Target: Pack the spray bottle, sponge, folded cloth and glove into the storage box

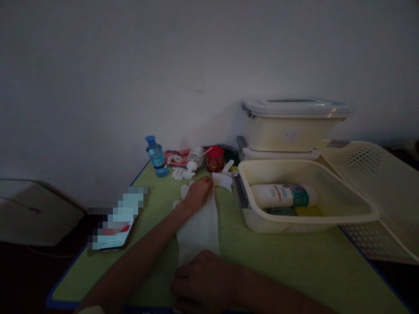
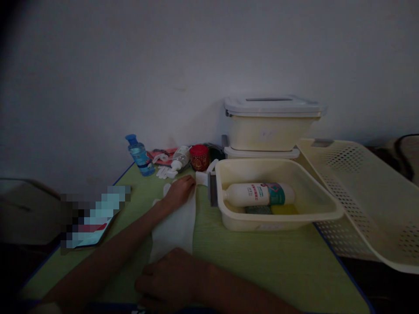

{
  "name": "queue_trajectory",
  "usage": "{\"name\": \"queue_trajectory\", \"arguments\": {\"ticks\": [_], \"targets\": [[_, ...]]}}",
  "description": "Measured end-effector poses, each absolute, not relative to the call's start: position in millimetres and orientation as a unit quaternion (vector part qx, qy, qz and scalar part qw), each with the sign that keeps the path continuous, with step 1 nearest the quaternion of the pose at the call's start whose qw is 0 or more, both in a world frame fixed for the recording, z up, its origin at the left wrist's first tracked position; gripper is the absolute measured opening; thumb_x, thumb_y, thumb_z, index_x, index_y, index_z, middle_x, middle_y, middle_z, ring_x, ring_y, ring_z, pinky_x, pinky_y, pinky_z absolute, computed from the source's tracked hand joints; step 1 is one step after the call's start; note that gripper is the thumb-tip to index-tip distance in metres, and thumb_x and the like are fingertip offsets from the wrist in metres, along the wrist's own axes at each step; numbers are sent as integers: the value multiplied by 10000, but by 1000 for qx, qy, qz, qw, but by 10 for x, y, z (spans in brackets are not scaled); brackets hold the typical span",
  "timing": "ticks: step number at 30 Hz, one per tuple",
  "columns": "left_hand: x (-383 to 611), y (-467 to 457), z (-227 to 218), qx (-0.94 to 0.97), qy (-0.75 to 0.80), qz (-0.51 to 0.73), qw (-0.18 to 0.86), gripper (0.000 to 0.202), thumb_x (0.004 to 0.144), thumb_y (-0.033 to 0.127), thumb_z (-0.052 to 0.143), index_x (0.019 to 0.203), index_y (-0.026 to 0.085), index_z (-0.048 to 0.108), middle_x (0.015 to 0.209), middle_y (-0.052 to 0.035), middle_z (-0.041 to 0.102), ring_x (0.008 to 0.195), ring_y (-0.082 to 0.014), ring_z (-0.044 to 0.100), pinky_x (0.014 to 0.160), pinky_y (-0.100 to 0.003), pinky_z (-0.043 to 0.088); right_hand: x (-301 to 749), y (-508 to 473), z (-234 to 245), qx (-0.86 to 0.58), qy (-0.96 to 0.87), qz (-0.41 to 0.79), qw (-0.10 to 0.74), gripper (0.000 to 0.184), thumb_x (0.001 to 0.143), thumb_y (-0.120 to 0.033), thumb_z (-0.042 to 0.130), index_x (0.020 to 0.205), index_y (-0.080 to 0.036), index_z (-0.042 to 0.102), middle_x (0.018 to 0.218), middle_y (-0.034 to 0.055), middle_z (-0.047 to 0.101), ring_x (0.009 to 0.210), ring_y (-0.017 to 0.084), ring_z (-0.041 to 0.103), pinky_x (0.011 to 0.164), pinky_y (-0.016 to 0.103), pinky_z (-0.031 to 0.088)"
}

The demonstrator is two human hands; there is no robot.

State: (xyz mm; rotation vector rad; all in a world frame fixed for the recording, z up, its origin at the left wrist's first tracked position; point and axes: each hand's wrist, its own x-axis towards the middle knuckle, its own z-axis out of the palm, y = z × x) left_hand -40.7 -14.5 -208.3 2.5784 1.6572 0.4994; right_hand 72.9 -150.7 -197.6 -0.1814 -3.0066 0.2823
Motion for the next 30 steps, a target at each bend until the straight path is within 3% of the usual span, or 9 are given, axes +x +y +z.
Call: {"name": "queue_trajectory", "arguments": {"ticks": [15,25,30], "targets": [[-331,-162,-2150,813,568,125,3,246,908,172,312,906,147,556,963,-80,530,848,-187,551,672,-276,453,731,-1513,-1997,-57,-992,91,62,191,853,-375,428,792,-204,487,742,-53,611,591,93,545,425,259,211],[-373,-188,-1976,835,542,97,16,273,895,135,305,917,129,577,988,-90,556,867,-176,562,754,-284,460,719,-1500,-1926,-58,-995,75,33,173,850,-356,445,830,-196,507,807,-12,636,636,116,574,452,254,246],[-408,-492,-1770,850,517,99,-5,232,845,162,408,977,105,590,1082,-136,549,1019,-240,517,868,-364,434,722,-1501,-1918,-60,-995,73,30,198,863,-356,414,844,-197,530,808,-11,642,641,123,587,451,252,265]]}}
